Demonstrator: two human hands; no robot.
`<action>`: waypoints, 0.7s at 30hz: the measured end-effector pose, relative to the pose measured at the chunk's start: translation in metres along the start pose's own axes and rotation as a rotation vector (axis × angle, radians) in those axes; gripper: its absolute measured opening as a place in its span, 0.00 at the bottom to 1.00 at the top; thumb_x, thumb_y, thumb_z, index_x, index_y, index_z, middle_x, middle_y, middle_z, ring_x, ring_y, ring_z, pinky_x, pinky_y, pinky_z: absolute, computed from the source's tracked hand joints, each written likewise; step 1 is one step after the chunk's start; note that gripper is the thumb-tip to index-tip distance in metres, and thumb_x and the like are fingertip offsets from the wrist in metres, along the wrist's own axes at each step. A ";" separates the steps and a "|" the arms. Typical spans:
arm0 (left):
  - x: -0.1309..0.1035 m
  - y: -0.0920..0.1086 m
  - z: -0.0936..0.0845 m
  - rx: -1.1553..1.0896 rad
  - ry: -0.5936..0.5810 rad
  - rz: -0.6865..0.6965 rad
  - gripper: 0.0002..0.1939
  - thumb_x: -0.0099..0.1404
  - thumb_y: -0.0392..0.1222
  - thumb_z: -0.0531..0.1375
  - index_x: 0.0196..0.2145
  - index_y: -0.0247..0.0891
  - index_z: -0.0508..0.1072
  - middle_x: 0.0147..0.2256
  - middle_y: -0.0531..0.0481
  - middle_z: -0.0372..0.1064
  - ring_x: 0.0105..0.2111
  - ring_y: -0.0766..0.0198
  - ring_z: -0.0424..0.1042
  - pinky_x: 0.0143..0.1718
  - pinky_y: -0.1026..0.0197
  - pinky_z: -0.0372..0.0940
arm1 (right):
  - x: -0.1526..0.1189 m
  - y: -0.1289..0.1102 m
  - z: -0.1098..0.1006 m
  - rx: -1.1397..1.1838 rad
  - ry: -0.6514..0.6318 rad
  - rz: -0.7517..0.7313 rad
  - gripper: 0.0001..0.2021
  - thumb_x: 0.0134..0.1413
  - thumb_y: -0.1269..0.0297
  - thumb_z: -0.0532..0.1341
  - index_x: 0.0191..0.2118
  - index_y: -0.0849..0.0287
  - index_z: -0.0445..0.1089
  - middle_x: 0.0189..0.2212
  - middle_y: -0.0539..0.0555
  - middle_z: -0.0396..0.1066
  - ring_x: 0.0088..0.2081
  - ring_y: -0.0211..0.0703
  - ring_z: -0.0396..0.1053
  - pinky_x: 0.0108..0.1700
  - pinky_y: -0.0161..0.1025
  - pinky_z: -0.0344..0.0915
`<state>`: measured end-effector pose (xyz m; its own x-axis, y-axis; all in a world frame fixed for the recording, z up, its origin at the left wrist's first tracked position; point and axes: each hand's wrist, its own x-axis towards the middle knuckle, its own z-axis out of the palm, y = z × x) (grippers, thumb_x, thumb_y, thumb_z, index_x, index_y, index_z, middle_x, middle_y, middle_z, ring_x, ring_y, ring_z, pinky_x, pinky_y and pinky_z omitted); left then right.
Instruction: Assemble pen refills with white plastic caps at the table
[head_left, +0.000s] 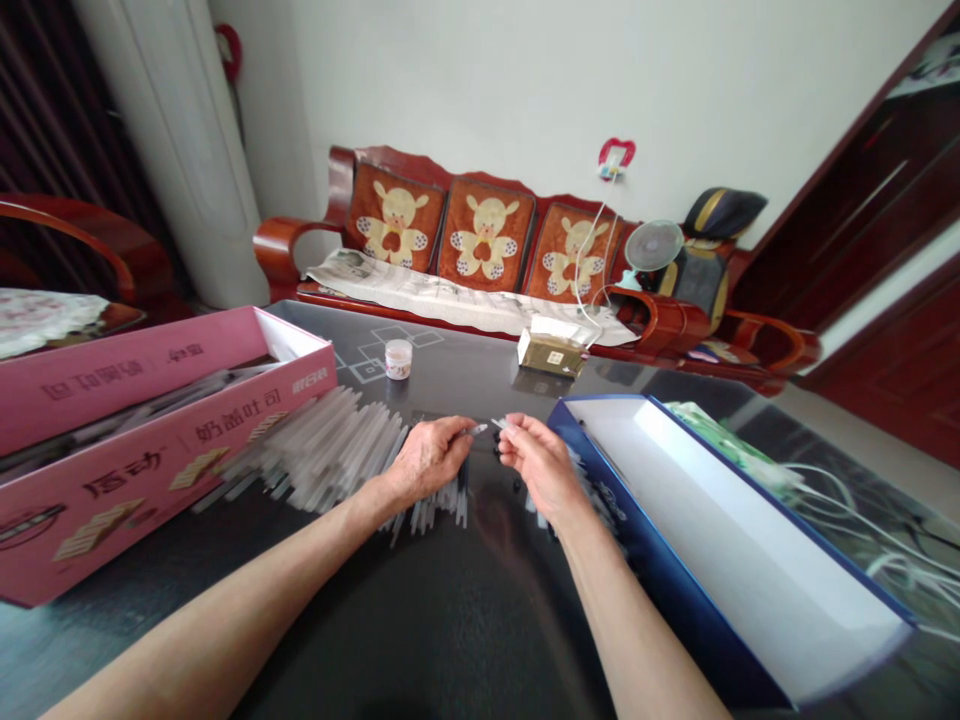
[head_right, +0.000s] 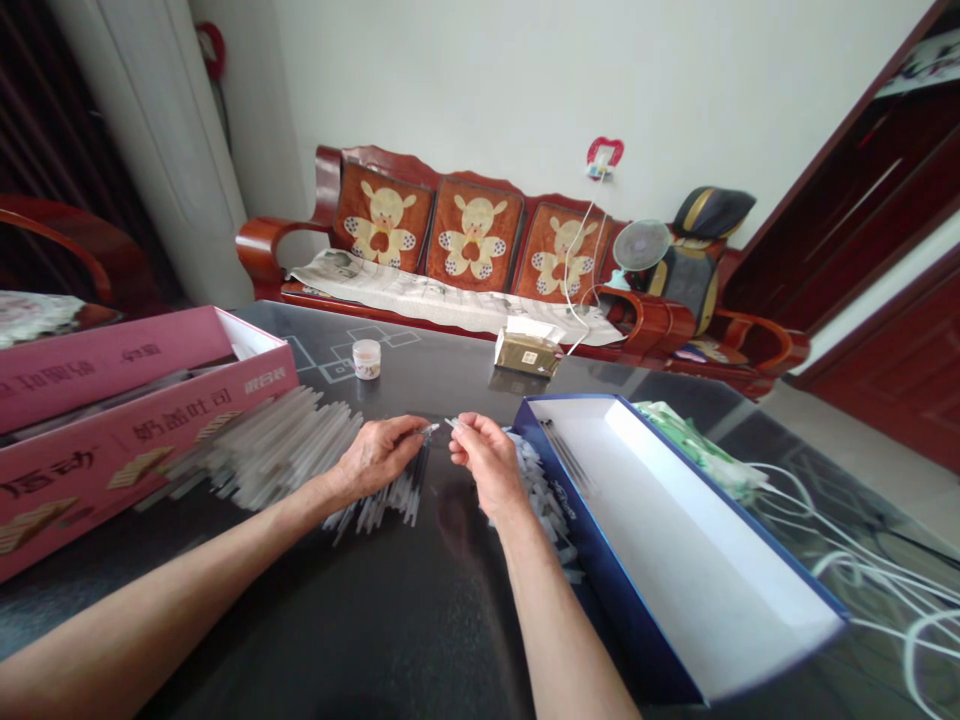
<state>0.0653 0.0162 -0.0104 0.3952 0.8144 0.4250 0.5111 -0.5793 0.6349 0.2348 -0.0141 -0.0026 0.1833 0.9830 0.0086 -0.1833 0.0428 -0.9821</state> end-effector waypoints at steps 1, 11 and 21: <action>0.000 -0.001 0.000 0.001 0.006 0.003 0.14 0.63 0.39 0.52 0.43 0.39 0.74 0.36 0.48 0.75 0.35 0.62 0.73 0.38 0.64 0.63 | 0.000 0.000 -0.001 0.034 -0.007 0.007 0.17 0.38 0.60 0.67 0.37 0.59 0.69 0.26 0.47 0.69 0.27 0.33 0.67 0.29 0.30 0.64; 0.000 -0.003 0.002 0.032 0.001 0.085 0.14 0.64 0.39 0.51 0.43 0.39 0.73 0.38 0.47 0.75 0.39 0.61 0.73 0.41 0.63 0.64 | 0.004 0.014 0.000 0.088 0.008 -0.019 0.17 0.42 0.58 0.66 0.40 0.59 0.71 0.37 0.54 0.74 0.35 0.39 0.71 0.34 0.35 0.67; -0.002 -0.005 0.004 0.098 -0.036 0.173 0.14 0.64 0.37 0.50 0.42 0.38 0.73 0.32 0.47 0.71 0.34 0.63 0.71 0.36 0.64 0.63 | -0.001 0.020 0.006 -0.032 -0.034 -0.057 0.17 0.44 0.56 0.65 0.41 0.58 0.72 0.38 0.54 0.74 0.37 0.41 0.71 0.34 0.36 0.68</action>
<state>0.0656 0.0173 -0.0167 0.5097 0.7019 0.4976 0.5043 -0.7123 0.4882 0.2255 -0.0128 -0.0215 0.1592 0.9847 0.0711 -0.1424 0.0942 -0.9853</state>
